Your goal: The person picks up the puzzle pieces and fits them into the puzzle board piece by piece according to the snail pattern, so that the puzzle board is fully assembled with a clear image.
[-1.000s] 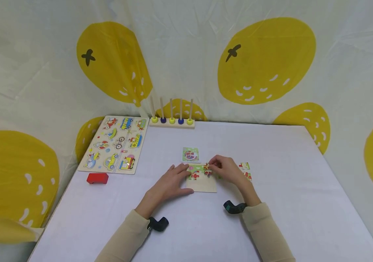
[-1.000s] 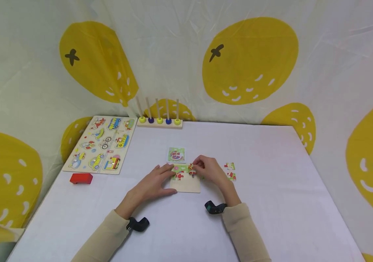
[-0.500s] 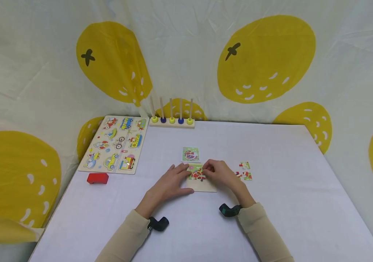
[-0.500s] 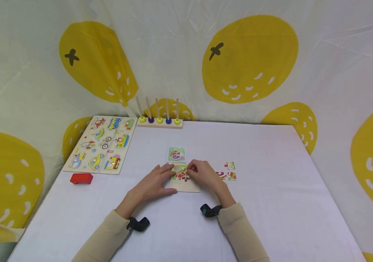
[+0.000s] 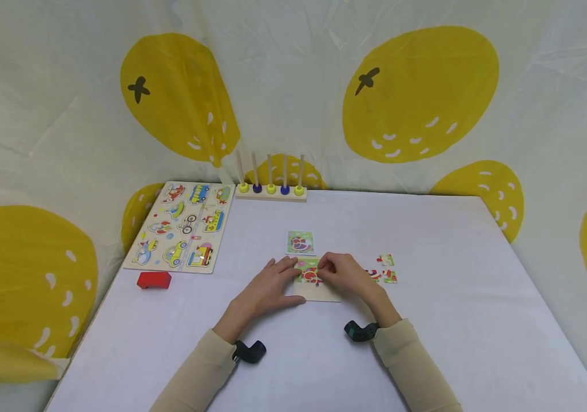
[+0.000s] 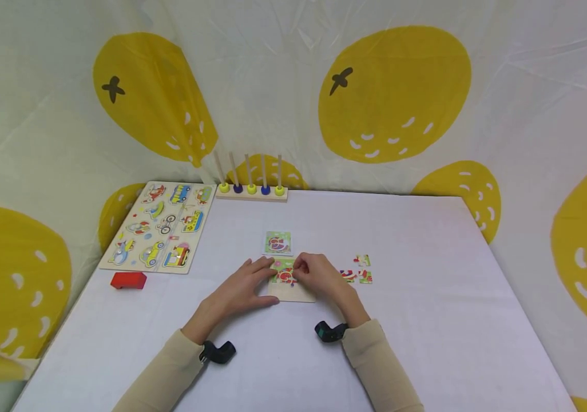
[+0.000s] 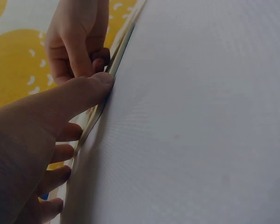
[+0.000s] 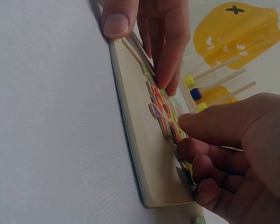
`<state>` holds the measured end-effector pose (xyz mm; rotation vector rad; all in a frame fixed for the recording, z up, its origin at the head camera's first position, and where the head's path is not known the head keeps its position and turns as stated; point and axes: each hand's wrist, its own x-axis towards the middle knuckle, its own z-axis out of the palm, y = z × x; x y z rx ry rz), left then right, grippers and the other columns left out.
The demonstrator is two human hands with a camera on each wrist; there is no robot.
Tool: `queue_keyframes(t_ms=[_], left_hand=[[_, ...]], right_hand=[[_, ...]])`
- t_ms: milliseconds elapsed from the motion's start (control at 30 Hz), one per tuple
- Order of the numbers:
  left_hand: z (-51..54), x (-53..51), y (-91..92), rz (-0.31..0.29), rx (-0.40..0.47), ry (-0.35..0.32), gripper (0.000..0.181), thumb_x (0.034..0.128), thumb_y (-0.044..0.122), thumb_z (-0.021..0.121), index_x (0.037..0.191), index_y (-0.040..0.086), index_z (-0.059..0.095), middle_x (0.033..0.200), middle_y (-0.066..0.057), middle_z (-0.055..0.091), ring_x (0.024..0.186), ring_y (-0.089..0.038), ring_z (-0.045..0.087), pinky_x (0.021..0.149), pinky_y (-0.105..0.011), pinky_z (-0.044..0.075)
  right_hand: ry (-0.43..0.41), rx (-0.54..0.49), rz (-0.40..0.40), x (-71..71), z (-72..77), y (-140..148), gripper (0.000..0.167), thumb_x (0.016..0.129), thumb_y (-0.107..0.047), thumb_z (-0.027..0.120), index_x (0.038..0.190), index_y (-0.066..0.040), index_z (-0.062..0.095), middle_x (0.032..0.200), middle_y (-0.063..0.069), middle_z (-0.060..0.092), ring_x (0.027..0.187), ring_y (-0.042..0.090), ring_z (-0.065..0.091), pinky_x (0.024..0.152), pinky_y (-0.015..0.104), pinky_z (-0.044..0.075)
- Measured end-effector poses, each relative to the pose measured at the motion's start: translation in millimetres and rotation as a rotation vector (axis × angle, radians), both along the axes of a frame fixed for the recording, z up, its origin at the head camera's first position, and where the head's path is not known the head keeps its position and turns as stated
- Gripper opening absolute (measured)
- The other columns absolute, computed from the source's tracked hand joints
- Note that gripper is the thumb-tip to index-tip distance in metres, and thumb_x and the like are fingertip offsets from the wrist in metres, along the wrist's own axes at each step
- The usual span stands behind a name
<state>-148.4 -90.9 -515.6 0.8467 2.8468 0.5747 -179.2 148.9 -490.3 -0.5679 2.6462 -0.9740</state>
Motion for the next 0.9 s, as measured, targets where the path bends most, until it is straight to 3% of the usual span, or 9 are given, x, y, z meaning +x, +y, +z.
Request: queue_keyframes(t_ms=[267, 900], left_hand=[[0.5, 0.4, -0.3, -0.002, -0.007, -0.001, 0.073, 0.086, 0.062, 0.068, 0.142, 0.017, 0.057, 0.158, -0.002, 0.043, 0.15, -0.024, 0.036, 0.125, -0.049, 0.026], [3.3, 0.8, 0.6, 0.002, -0.033, -0.008, 0.073, 0.086, 0.063, 0.067, 0.143, 0.018, 0.056, 0.158, -0.002, 0.043, 0.15, -0.023, 0.035, 0.126, -0.047, 0.025]], right_hand=[[-0.001, 0.049, 0.04, 0.5, -1.1, -0.9, 0.03, 0.087, -0.022, 0.079, 0.115, -0.015, 0.072, 0.091, 0.001, 0.058, 0.081, 0.014, 0.05, 0.07, 0.025, 0.042], [0.016, 0.063, 0.049, 0.9, -1.8, -2.2, 0.028, 0.088, -0.023, 0.078, 0.113, -0.013, 0.073, 0.092, 0.0, 0.059, 0.084, 0.014, 0.05, 0.073, 0.026, 0.043]])
